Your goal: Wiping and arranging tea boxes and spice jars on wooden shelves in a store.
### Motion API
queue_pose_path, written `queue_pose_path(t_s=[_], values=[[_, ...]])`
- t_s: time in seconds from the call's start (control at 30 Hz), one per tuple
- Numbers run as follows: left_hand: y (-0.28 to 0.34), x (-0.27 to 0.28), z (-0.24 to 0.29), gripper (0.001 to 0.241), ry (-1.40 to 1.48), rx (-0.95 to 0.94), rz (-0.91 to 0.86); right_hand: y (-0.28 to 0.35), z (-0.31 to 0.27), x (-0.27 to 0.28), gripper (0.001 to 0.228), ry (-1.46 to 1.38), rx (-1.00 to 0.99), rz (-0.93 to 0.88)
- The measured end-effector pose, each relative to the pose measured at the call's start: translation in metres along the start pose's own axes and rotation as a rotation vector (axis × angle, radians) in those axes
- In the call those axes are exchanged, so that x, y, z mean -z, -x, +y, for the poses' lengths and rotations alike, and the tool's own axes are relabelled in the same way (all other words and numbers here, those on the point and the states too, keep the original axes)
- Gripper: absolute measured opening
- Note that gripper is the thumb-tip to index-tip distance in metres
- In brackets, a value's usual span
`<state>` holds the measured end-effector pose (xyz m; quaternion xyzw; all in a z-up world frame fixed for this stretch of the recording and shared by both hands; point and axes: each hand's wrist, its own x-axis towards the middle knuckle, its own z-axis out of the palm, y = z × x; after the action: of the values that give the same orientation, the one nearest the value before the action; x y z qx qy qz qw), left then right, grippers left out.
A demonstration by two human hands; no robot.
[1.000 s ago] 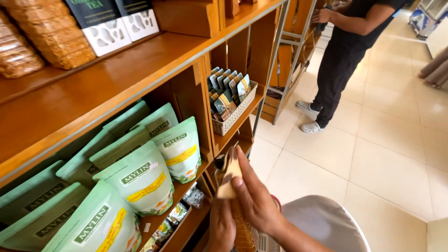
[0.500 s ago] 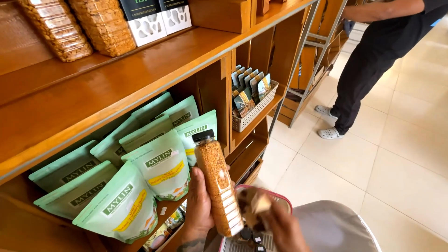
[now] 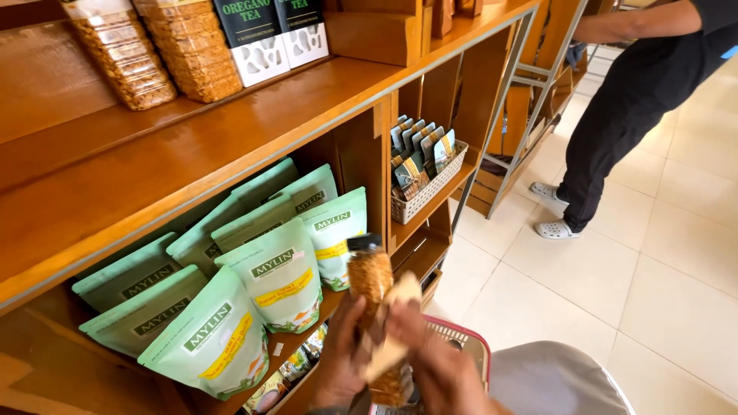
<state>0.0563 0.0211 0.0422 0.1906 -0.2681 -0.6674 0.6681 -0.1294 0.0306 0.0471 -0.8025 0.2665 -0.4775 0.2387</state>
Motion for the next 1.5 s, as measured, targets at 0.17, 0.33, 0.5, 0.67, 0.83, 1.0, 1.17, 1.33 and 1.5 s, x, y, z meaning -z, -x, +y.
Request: queue_pose_path(t_s=[0.17, 0.33, 0.5, 0.67, 0.83, 1.0, 1.17, 1.33, 1.5], values=[[0.005, 0.014, 0.026, 0.049, -0.126, -0.17, 0.079, 0.088, 0.073, -0.031, 0.028, 0.038, 0.246, -0.113], [0.015, -0.009, 0.043, 0.056, 0.014, -0.06, -0.011, 0.035, 0.063, 0.017, 0.034, -0.265, -0.362, -0.183], [0.015, 0.033, 0.01, 0.061, 0.081, 0.067, -0.247, -0.043, 0.019, 0.053, 0.04, -0.33, -0.619, 0.094], [0.008, 0.002, 0.006, 0.066, -0.126, 0.018, -0.051, -0.067, -0.022, 0.047, 0.043, -0.274, -0.333, 0.144], [0.008, 0.005, 0.013, 0.067, 0.008, 0.042, 0.054, -0.042, -0.031, 0.028, 0.04, -0.015, 0.23, -0.121], [0.017, 0.012, 0.028, 0.064, -0.16, -0.092, 0.061, -0.018, 0.023, 0.036, 0.031, 0.11, 0.412, -0.351], [0.024, -0.01, 0.042, 0.064, -0.493, -0.095, 0.005, -0.062, 0.01, 0.063, 0.02, -0.065, -0.342, -0.405], [0.028, -0.083, 0.078, 0.07, -0.475, -0.317, -0.078, -0.129, -0.085, 0.083, 0.036, -0.246, -0.553, -0.449], [0.033, -0.149, 0.135, 0.066, -0.502, -0.521, -0.166, -0.175, -0.13, 0.093, 0.04, -0.202, -0.279, -0.406]])
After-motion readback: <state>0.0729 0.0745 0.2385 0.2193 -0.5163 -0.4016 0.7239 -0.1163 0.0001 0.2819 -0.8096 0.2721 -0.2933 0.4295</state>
